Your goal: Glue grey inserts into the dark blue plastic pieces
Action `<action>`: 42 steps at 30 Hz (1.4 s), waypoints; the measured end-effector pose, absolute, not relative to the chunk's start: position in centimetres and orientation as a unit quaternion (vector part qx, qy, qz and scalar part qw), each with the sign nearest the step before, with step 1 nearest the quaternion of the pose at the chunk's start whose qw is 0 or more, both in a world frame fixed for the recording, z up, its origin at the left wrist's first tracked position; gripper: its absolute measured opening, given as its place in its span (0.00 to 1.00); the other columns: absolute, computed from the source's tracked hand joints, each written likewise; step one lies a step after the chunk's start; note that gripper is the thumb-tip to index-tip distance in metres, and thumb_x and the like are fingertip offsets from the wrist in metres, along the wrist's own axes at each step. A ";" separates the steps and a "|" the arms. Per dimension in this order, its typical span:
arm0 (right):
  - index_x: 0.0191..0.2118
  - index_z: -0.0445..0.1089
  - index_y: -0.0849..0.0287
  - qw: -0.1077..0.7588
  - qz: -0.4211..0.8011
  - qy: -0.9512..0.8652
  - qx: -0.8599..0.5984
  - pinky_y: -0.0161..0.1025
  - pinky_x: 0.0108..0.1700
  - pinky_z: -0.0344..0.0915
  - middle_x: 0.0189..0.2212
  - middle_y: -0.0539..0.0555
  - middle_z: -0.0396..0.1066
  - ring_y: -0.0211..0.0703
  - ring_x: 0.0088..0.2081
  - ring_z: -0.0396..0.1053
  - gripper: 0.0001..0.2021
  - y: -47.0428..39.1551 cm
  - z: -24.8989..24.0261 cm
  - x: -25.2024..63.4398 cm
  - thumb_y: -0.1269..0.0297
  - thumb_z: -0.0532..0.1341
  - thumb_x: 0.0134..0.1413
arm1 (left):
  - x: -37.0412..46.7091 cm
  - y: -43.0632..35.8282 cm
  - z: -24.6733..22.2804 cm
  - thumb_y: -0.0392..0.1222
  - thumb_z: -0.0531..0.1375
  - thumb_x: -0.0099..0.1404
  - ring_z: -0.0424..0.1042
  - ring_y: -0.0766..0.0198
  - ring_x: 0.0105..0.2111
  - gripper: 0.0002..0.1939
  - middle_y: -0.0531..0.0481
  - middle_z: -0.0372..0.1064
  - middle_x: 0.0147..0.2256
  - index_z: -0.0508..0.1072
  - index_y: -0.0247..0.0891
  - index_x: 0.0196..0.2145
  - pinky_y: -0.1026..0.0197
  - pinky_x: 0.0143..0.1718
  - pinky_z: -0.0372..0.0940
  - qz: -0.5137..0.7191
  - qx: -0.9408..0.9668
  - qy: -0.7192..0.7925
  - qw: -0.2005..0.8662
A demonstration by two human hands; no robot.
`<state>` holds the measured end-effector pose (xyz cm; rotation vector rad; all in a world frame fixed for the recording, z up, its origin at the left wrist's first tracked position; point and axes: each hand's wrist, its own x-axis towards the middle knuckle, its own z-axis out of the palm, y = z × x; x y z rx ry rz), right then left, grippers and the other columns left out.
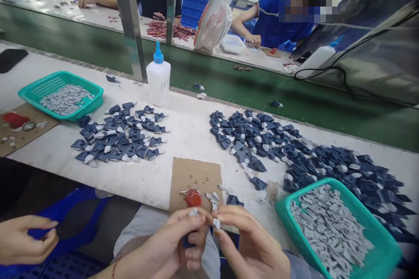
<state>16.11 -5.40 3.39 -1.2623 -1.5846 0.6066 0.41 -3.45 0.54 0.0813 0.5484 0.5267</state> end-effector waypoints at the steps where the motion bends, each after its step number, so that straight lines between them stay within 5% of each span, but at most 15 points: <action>1: 0.38 0.73 0.53 0.459 0.237 -0.661 -0.544 0.39 0.38 0.73 0.34 0.54 0.77 0.46 0.37 0.76 0.08 -5.2 3.5 16.3 0.73 0.63 0.54 | -0.1 -3.5 0.5 0.54 0.68 0.54 0.49 0.74 0.16 0.18 0.60 0.53 0.20 0.73 0.37 0.33 0.67 0.18 0.46 0.272 0.044 0.285 0.918; 7: 0.37 0.71 0.55 0.290 0.159 -0.764 -0.554 0.40 0.36 0.73 0.34 0.55 0.76 0.47 0.37 0.75 0.06 -3.1 3.0 16.3 0.68 0.57 0.62 | -3.2 -3.3 0.9 0.53 0.68 0.52 0.63 0.64 0.29 0.19 0.51 0.65 0.28 0.80 0.37 0.37 0.60 0.32 0.65 0.401 0.098 0.398 0.819; 13: 0.37 0.70 0.57 0.175 0.138 -0.811 -0.541 0.43 0.34 0.71 0.33 0.55 0.72 0.47 0.35 0.72 0.11 -2.5 2.7 15.6 0.70 0.51 0.65 | -4.2 -3.2 0.7 0.50 0.71 0.52 0.71 0.59 0.37 0.21 0.46 0.74 0.37 0.80 0.39 0.43 0.55 0.47 0.65 0.394 0.107 0.440 0.800; 19: 0.36 0.70 0.57 0.135 0.128 -0.828 -0.530 0.43 0.35 0.71 0.32 0.55 0.71 0.47 0.35 0.71 0.12 -2.3 2.9 15.4 0.71 0.50 0.66 | -4.2 -2.8 0.5 0.49 0.71 0.52 0.72 0.62 0.32 0.17 0.48 0.74 0.34 0.81 0.40 0.38 0.62 0.35 0.69 0.370 0.152 0.466 0.789; 25: 0.35 0.72 0.57 0.188 0.186 -0.791 -0.551 0.44 0.37 0.70 0.33 0.56 0.72 0.48 0.36 0.71 0.11 -2.1 3.4 15.6 0.69 0.53 0.65 | -4.0 -2.2 0.6 0.46 0.71 0.54 0.74 0.60 0.38 0.17 0.46 0.76 0.40 0.80 0.41 0.43 0.63 0.37 0.70 0.393 0.148 0.451 0.787; 30: 0.33 0.76 0.55 0.313 0.384 -0.618 -0.610 0.38 0.38 0.71 0.33 0.54 0.77 0.45 0.36 0.75 0.06 -1.9 4.7 16.0 0.60 0.64 0.57 | -4.3 -2.0 1.2 0.44 0.68 0.58 0.74 0.55 0.47 0.18 0.42 0.77 0.46 0.79 0.39 0.46 0.61 0.45 0.69 0.379 0.132 0.401 0.823; 36: 0.31 0.79 0.56 0.411 0.625 -0.334 -0.573 0.36 0.39 0.73 0.32 0.56 0.80 0.43 0.34 0.76 0.10 -2.3 5.1 15.6 0.56 0.72 0.45 | -3.9 -1.4 1.7 0.41 0.68 0.59 0.75 0.60 0.42 0.12 0.42 0.77 0.45 0.76 0.36 0.41 0.64 0.38 0.71 0.377 0.155 0.363 0.838; 42: 0.31 0.79 0.56 0.441 0.609 -0.332 -0.570 0.36 0.42 0.74 0.36 0.56 0.79 0.45 0.39 0.77 0.07 -3.2 5.1 14.2 0.59 0.71 0.46 | -2.3 -1.0 1.2 0.38 0.72 0.53 0.74 0.67 0.32 0.14 0.49 0.77 0.35 0.72 0.36 0.33 0.70 0.27 0.70 0.420 0.147 0.376 0.813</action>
